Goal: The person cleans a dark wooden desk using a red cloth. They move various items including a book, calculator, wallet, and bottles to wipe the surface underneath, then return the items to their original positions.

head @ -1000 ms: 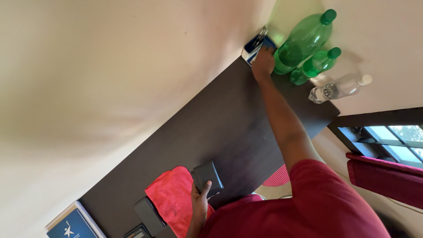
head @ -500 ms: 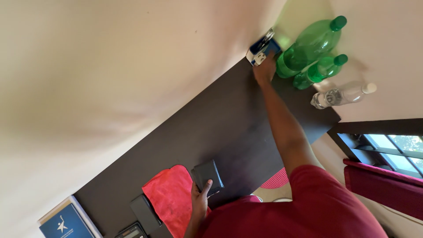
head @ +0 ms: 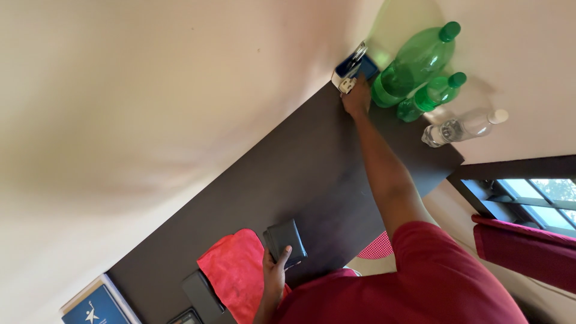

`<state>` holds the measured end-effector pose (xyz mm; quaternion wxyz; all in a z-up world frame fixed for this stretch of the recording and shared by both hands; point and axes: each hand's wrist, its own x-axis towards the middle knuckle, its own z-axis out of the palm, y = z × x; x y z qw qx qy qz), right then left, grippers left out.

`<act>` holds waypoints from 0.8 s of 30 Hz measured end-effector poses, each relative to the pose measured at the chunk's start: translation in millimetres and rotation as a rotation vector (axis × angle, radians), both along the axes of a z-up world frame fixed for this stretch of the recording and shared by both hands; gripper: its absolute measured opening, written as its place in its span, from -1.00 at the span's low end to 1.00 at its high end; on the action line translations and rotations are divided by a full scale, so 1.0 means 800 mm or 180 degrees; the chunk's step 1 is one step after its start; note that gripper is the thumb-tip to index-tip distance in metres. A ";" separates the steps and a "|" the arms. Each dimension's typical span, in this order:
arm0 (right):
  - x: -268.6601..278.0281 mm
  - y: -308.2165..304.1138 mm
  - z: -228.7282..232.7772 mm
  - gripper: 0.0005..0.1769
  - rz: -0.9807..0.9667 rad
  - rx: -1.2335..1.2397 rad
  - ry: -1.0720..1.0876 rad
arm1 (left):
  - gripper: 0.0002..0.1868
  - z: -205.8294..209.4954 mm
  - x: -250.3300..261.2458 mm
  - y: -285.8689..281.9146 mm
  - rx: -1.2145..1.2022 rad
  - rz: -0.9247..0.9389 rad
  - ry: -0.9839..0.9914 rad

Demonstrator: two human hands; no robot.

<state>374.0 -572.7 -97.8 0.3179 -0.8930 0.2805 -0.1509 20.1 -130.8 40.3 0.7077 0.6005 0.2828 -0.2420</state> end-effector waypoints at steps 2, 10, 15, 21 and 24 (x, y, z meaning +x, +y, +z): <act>0.002 -0.003 -0.009 -0.05 -0.0031 0.0048 0.0152 | -0.44 -0.001 0.000 0.001 0.0041 -0.0071 -0.0117; -0.125 0.137 0.124 -0.71 0.1452 0.0857 -0.0303 | -0.43 0.010 0.067 -0.033 0.0443 -0.0876 -0.1327; -0.225 0.194 0.253 -0.39 0.3124 0.1520 0.0562 | -0.47 0.039 0.137 -0.074 0.0471 -0.1237 -0.1776; -0.230 0.158 0.294 -0.40 0.2770 0.1328 0.0642 | -0.38 0.054 0.160 -0.112 0.0739 -0.0855 -0.1642; -0.230 0.147 0.295 -0.40 0.2610 0.1349 0.0566 | -0.44 0.049 0.163 -0.116 0.0938 -0.0921 -0.1544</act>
